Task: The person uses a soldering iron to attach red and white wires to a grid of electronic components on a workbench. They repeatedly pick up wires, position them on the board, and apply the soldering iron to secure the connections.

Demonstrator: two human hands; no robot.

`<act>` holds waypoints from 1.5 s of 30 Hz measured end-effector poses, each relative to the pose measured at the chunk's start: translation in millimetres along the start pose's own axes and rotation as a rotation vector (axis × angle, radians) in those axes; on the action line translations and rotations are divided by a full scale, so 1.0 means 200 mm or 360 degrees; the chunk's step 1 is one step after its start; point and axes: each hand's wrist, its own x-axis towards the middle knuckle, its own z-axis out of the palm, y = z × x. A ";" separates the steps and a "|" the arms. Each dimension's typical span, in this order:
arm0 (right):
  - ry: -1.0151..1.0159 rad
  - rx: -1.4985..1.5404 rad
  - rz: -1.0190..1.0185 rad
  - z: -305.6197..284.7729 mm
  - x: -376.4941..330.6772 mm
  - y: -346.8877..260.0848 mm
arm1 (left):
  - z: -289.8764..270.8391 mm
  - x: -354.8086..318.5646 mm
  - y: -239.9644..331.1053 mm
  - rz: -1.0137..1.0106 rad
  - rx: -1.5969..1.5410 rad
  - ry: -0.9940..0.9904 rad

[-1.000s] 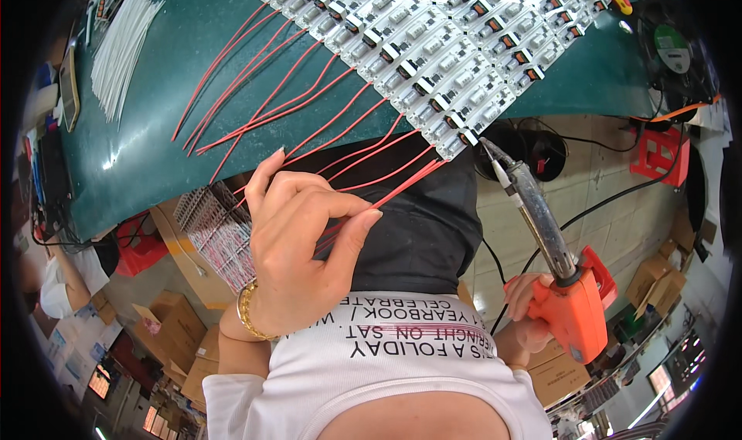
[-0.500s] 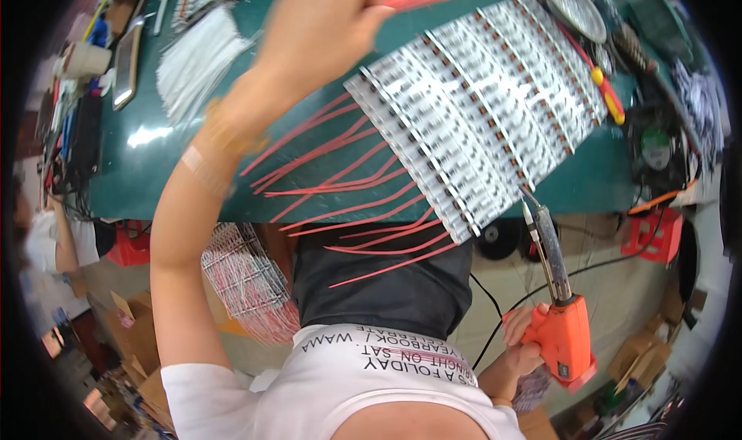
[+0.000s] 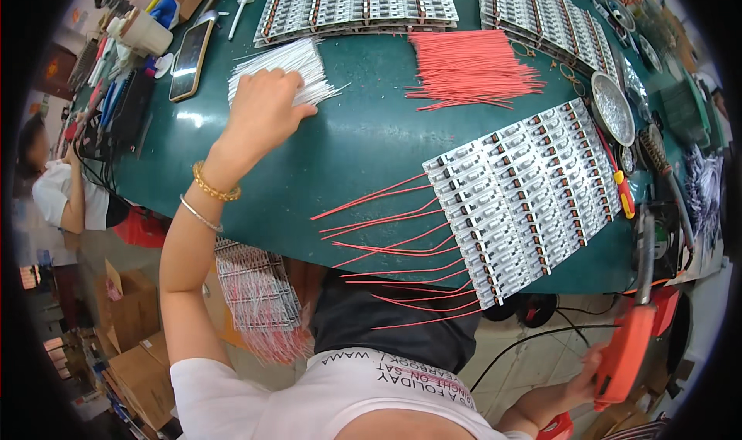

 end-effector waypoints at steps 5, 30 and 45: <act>-0.0196 0.0298 -0.0387 0.10 0.18 -0.20 | 0.07 -0.07 -0.06 0.0056 -0.0189 0.0124; -0.0856 0.0839 0.0767 0.59 -0.20 -0.65 | 0.03 -0.14 0.43 -0.0003 -0.1408 -0.0295; -0.0989 0.0881 0.0727 0.58 -0.32 -0.51 | 0.08 -0.14 0.44 0.0148 -0.1362 -0.0088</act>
